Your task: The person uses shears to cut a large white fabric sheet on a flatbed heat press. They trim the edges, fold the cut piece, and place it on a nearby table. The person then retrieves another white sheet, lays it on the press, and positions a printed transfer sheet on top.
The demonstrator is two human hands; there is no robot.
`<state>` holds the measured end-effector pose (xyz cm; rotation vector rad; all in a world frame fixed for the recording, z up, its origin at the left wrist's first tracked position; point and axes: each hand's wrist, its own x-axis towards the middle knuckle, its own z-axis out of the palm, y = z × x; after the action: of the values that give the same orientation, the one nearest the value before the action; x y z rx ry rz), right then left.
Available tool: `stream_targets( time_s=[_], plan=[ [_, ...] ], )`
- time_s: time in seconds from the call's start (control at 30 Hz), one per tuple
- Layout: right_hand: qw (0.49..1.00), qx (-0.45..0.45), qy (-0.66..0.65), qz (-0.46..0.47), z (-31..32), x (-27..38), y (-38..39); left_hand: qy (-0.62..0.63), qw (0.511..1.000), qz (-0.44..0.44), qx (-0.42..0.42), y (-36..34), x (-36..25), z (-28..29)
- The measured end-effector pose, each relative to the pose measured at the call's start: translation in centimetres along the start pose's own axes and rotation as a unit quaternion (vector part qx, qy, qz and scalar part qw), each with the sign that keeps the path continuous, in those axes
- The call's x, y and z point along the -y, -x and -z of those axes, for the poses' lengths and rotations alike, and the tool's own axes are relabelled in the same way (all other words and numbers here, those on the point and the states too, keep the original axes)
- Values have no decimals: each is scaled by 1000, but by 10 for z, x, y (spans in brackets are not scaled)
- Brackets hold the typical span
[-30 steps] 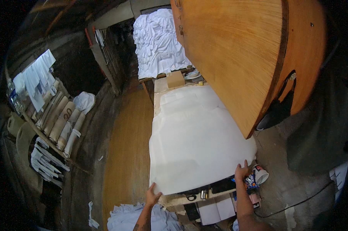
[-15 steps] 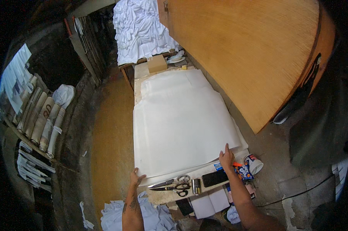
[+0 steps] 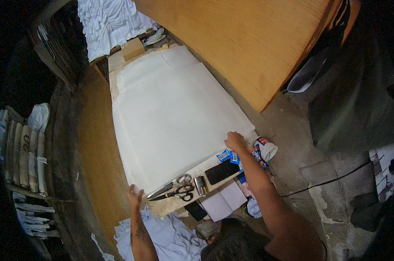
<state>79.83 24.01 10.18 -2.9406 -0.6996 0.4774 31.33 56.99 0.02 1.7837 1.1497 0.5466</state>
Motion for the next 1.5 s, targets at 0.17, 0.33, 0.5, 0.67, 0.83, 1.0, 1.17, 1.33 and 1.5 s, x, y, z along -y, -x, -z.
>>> stream_targets(
  time_s=[0.17,0.33,0.5,0.67,0.83,1.0,1.17,1.33,1.5],
  plan=[
    [991,-126,44,31,-8,2,28,-73,997,-33,-4,6,-22,6],
    [978,-176,96,53,-10,2,49,-194,980,5,38,8,-19,14],
    [978,-103,39,176,-22,12,77,-210,977,-36,-15,18,16,15],
    [954,-161,-150,203,-27,3,68,25,997,70,6,65,19,32],
    [942,-150,-206,216,-1,-27,61,-2,998,62,-27,156,13,59],
    [923,-267,-200,190,39,-68,75,56,973,212,-69,239,66,75],
    [952,-63,118,275,39,-88,76,1,977,209,-44,315,116,79],
    [980,12,94,176,32,-81,67,123,968,219,3,375,118,75],
    [986,21,63,154,44,-73,62,-23,968,227,106,410,118,82]
  ],
)
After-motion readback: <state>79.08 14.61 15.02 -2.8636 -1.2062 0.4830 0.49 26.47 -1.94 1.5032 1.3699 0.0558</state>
